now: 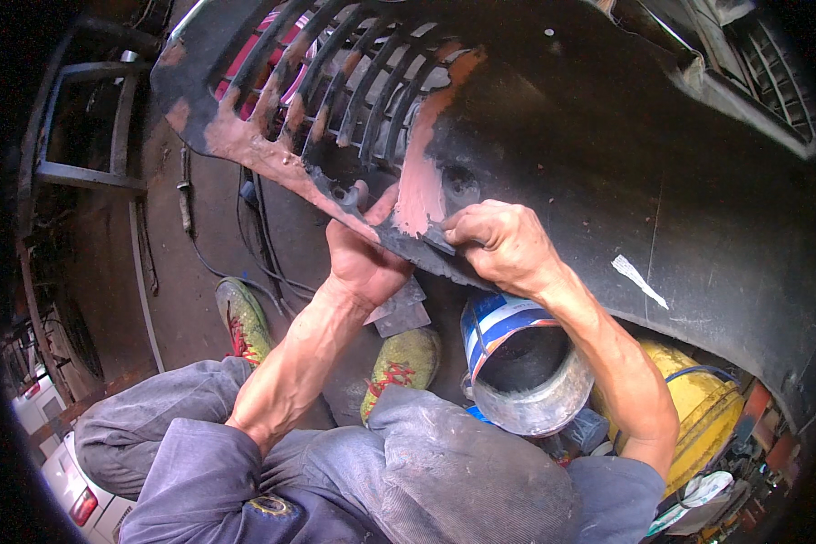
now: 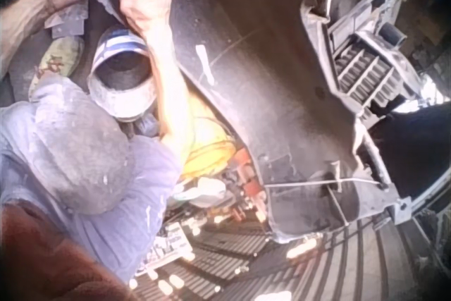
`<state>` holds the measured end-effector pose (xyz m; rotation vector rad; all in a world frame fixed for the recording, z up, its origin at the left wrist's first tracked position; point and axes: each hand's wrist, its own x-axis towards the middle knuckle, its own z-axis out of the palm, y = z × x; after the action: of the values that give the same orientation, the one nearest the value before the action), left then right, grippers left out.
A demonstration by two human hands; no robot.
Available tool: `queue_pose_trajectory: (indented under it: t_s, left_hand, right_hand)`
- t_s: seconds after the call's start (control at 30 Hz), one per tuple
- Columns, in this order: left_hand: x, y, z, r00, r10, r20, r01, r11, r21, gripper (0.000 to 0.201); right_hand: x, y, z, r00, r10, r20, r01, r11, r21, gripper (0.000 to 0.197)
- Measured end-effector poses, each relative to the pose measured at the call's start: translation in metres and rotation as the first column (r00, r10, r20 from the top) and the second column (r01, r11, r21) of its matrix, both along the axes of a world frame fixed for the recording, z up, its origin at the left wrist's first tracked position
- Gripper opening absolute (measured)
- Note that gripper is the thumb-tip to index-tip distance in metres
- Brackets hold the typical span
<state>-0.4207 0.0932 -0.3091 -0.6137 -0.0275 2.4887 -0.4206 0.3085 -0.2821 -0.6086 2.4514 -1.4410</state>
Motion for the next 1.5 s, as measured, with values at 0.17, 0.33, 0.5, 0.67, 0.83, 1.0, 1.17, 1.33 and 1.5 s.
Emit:
queue_pose_trajectory:
  t_s: [0.17, 0.33, 0.5, 0.67, 0.83, 1.0, 1.17, 1.33, 1.5]
  left_hand:
    - [0.006, -0.003, -0.012, 1.0, -0.017, -0.021, 0.018, 0.997, 0.068, 0.066]
    - [0.011, 0.006, 0.004, 0.993, -0.006, 0.114, 0.022, 0.99, -0.137, 0.069]
    - [0.007, 0.009, 0.007, 0.997, -0.006, 0.074, 0.014, 0.993, -0.118, 0.069]
    - [0.005, 0.008, 0.008, 0.991, 0.011, 0.131, 0.003, 0.994, -0.11, 0.069]
    - [0.006, 0.006, 0.007, 0.993, 0.0, 0.117, 0.016, 0.991, -0.133, 0.068]
    - [0.011, 0.008, 0.025, 0.995, 0.023, 0.102, -0.001, 0.977, -0.212, 0.062]
    - [0.018, 0.011, 0.037, 0.977, 0.089, 0.195, -0.026, 0.953, -0.302, 0.051]
    - [0.017, 0.011, 0.038, 0.981, 0.092, 0.17, -0.031, 0.943, -0.33, 0.049]
    - [0.016, 0.013, 0.041, 0.981, 0.077, 0.177, -0.015, 0.945, -0.327, 0.05]
  right_hand:
    - [-0.025, -0.003, 0.007, 0.965, -0.261, 0.036, 0.249, 0.95, 0.19, 0.025]
    - [-0.046, -0.02, -0.02, 0.942, -0.306, -0.14, 0.332, 0.914, 0.233, 0.026]
    - [-0.032, -0.02, -0.002, 0.954, -0.295, 0.048, 0.273, 0.926, 0.262, 0.024]
    - [-0.006, -0.014, 0.006, 0.961, -0.262, 0.091, 0.245, 0.956, 0.16, 0.025]
    - [0.003, -0.004, 0.005, 0.986, -0.155, 0.066, 0.154, 0.988, 0.015, 0.026]
    - [-0.013, -0.011, 0.011, 0.922, -0.377, 0.088, 0.361, 0.919, 0.158, 0.03]
    - [-0.005, -0.024, 0.008, 0.955, -0.294, -0.022, 0.29, 0.922, 0.258, 0.024]
    - [0.006, -0.032, 0.018, 0.954, -0.297, 0.04, 0.287, 0.944, 0.165, 0.023]
    - [0.014, -0.025, 0.017, 0.972, -0.235, 0.012, 0.233, 0.969, 0.087, 0.022]
